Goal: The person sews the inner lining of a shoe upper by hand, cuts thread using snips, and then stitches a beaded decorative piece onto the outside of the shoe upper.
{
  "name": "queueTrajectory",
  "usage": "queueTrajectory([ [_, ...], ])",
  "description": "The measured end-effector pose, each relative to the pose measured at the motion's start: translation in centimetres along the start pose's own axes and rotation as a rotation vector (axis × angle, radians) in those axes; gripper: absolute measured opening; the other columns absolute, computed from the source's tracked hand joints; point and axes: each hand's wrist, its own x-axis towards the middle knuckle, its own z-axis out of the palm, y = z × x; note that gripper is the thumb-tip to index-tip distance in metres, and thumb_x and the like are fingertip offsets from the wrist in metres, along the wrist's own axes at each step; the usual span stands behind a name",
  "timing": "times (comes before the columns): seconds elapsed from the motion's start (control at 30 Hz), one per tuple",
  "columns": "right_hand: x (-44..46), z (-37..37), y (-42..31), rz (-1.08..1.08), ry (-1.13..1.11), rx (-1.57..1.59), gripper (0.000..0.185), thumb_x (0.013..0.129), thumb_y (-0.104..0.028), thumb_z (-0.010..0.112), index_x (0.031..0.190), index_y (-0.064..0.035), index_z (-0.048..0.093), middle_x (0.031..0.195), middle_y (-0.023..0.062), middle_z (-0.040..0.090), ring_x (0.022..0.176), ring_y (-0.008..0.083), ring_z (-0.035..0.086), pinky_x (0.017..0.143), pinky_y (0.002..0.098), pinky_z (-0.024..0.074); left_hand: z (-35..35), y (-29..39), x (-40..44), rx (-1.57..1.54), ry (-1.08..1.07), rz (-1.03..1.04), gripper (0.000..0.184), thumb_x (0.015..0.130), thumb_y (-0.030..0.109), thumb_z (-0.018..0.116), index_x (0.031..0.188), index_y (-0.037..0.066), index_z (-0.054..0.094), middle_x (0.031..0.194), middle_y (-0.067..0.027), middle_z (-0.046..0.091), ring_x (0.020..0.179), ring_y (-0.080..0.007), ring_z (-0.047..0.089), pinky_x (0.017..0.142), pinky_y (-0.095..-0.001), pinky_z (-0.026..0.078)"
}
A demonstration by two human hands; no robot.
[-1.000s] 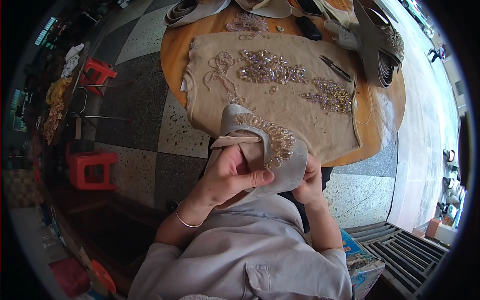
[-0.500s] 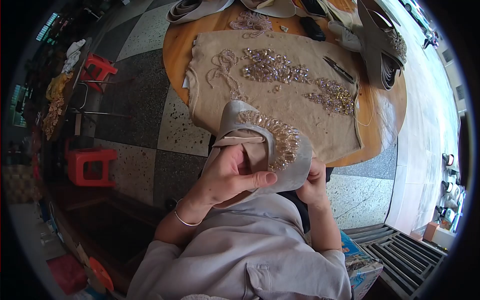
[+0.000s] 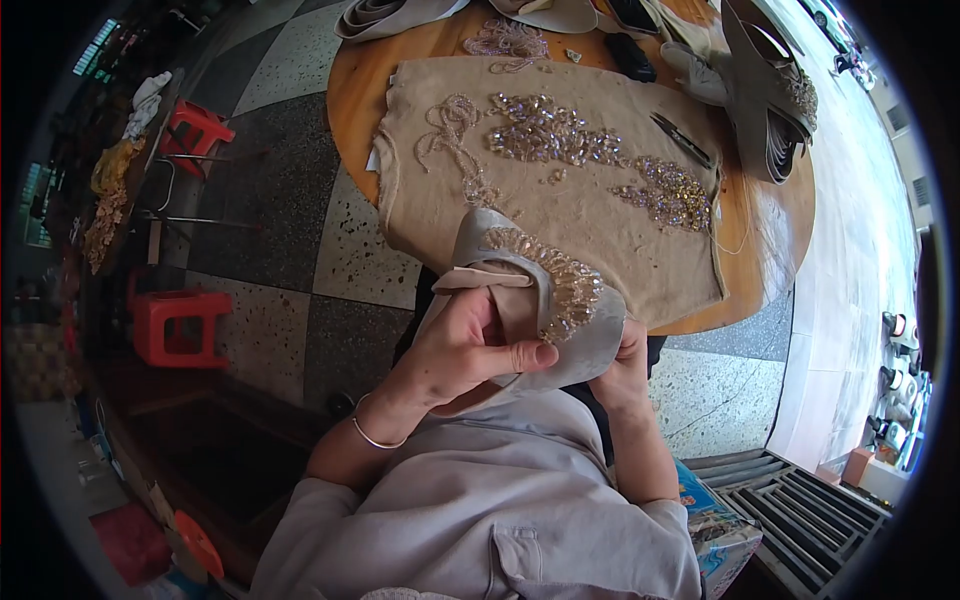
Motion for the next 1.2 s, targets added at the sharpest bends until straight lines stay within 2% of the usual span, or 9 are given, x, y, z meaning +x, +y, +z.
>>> queueTrajectory([
  [0.07,0.1,-0.2,-0.8,0.062,-0.045,0.113,0.02,0.073,0.007,0.066,0.092,0.0003,0.066,0.091,0.0043,0.064,0.087,0.0134,0.06,0.076,0.0256,0.0461,0.0,0.2,-0.1,-0.03,-0.001,-0.001,0.038,0.078,0.009,0.074,0.106,0.0,0.052,0.093,-0.0001,0.056,0.087,-0.0084,0.052,0.078,-0.0246,0.042],
  [0.17,0.2,-0.5,-1.0,-0.031,-0.037,-0.077,0.02,0.074,0.007,0.064,0.093,0.0008,0.066,0.095,0.0048,0.064,0.09,0.0145,0.06,0.078,0.0271,0.0461,0.3,0.6,-0.1,-0.049,-0.009,-0.004,0.04,0.079,0.011,0.074,0.109,0.0,0.051,0.097,-0.0009,0.056,0.09,-0.0088,0.052,0.081,-0.0246,0.042],
  [0.37,-0.3,-0.6,-0.1,-0.039,-0.032,-0.037,0.026,0.076,0.008,0.061,0.101,0.0019,0.064,0.115,0.0103,0.055,0.106,0.0196,0.054,0.088,0.0283,0.0419,0.5,0.8,-0.3,-0.02,-0.018,0.003,0.047,0.08,0.013,0.072,0.117,-0.001,0.046,0.107,-0.0032,0.055,0.099,-0.01,0.052,0.087,-0.0251,0.041],
  [0.47,-0.2,-0.4,-0.2,-0.142,-0.054,-0.208,0.027,0.077,0.008,0.059,0.102,0.0016,0.064,0.12,0.0118,0.052,0.114,0.0226,0.049,0.093,0.0293,0.0384,0.2,0.2,-0.4,-0.059,-0.011,0.002,0.048,0.082,0.013,0.07,0.12,-0.002,0.045,0.11,-0.0045,0.055,0.103,-0.0109,0.052,0.089,-0.0259,0.041],
  [0.57,-0.1,0.1,-0.6,-0.075,-0.024,-0.108,0.026,0.079,0.007,0.058,0.103,0.001,0.064,0.121,0.0124,0.051,0.117,0.0238,0.047,0.096,0.0309,0.0363,0.3,0.1,-0.5,-0.087,0.013,0.003,0.046,0.084,0.011,0.068,0.122,-0.002,0.045,0.112,-0.0051,0.055,0.105,-0.0116,0.052,0.09,-0.0269,0.041],
  [0.67,0.0,0.1,-0.6,-0.085,-0.051,-0.113,0.026,0.08,0.006,0.057,0.104,0.0003,0.064,0.123,0.0123,0.051,0.117,0.0237,0.047,0.097,0.0317,0.0357,0.2,-0.1,-0.6,-0.105,0.015,0.002,0.044,0.085,0.01,0.066,0.122,-0.002,0.045,0.112,-0.0052,0.055,0.105,-0.0119,0.052,0.091,-0.0274,0.042],
  [0.83,-0.4,-0.2,0.1,0.022,-0.049,-0.016,0.025,0.081,0.005,0.058,0.103,-0.0008,0.066,0.123,0.0109,0.051,0.117,0.0223,0.046,0.098,0.0319,0.0354,-0.2,-0.3,-0.9,-0.145,0.02,-0.039,0.043,0.086,0.008,0.064,0.123,-0.001,0.045,0.113,-0.0049,0.056,0.106,-0.0118,0.052,0.09,-0.0269,0.042],
  [1.07,-1.1,0.0,1.0,0.074,-0.013,0.194,0.019,0.083,0.001,0.061,0.101,0.0005,0.065,0.116,0.0081,0.055,0.108,0.0173,0.053,0.09,0.0287,0.0412,0.1,-0.6,-1.0,-0.193,0.018,-0.053,0.046,0.086,0.006,0.062,0.126,-0.001,0.041,0.119,-0.0055,0.052,0.109,-0.0128,0.05,0.093,-0.0287,0.041],
  [1.2,-1.3,0.5,0.4,0.034,0.025,0.08,0.018,0.083,-0.001,0.062,0.101,0.001,0.064,0.115,0.0069,0.056,0.105,0.0156,0.054,0.087,0.0275,0.0429,0.1,-1.1,-0.8,-0.196,-0.012,-0.024,0.048,0.086,0.005,0.062,0.128,-0.001,0.039,0.12,-0.0064,0.051,0.112,-0.0136,0.048,0.096,-0.03,0.038],
])
